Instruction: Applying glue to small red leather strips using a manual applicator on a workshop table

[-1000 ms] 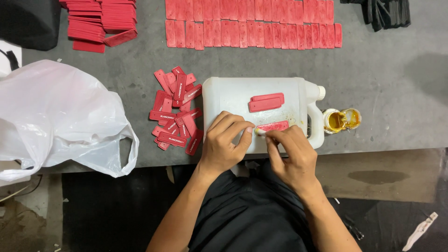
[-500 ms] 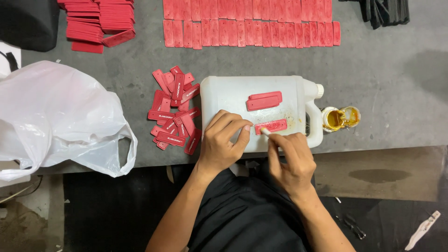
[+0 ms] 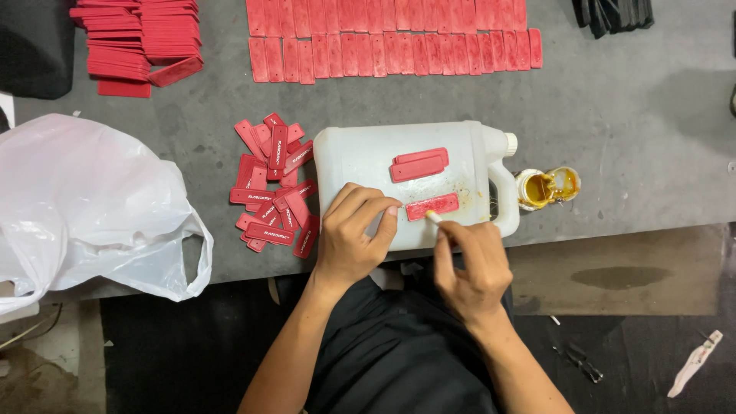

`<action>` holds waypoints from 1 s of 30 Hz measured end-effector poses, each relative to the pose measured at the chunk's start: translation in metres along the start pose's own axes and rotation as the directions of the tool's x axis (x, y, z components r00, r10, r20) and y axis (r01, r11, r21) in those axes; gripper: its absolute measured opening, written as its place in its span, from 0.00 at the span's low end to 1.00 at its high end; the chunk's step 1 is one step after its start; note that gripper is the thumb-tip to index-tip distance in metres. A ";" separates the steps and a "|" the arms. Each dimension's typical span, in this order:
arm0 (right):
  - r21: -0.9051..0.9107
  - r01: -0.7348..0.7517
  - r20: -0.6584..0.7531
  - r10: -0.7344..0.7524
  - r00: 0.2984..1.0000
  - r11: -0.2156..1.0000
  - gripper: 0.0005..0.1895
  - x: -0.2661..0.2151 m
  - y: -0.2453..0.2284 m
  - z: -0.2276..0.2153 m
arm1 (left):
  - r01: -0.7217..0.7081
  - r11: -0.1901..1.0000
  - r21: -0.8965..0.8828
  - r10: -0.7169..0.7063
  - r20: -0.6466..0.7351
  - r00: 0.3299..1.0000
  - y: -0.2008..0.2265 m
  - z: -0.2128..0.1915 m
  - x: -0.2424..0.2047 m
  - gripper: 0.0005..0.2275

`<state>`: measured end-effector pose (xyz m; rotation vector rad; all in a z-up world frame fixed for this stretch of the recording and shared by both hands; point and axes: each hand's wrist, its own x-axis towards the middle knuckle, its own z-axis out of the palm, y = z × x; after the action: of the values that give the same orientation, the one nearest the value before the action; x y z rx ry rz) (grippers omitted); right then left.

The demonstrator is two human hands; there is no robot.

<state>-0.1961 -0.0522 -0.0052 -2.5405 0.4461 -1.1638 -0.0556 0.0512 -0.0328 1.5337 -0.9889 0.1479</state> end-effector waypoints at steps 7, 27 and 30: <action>-0.051 -0.014 -0.029 0.013 0.999 0.999 0.04 0.001 0.018 -0.005 | -0.030 0.999 0.031 0.030 0.017 0.999 -0.003 0.002 -0.002 0.03; 0.105 -0.063 0.090 0.053 0.994 0.993 0.04 0.024 0.012 0.001 | -0.096 0.984 0.152 0.067 0.183 0.981 0.002 0.000 -0.001 0.06; 0.030 -0.054 0.094 0.051 0.994 0.998 0.03 0.020 0.022 0.000 | -0.115 0.979 0.170 0.075 0.226 0.971 0.002 -0.002 0.000 0.07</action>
<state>-0.1870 -0.0803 -0.0004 -2.5267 0.4637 -1.0206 -0.0560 0.0533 -0.0310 1.6955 -1.2526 0.1421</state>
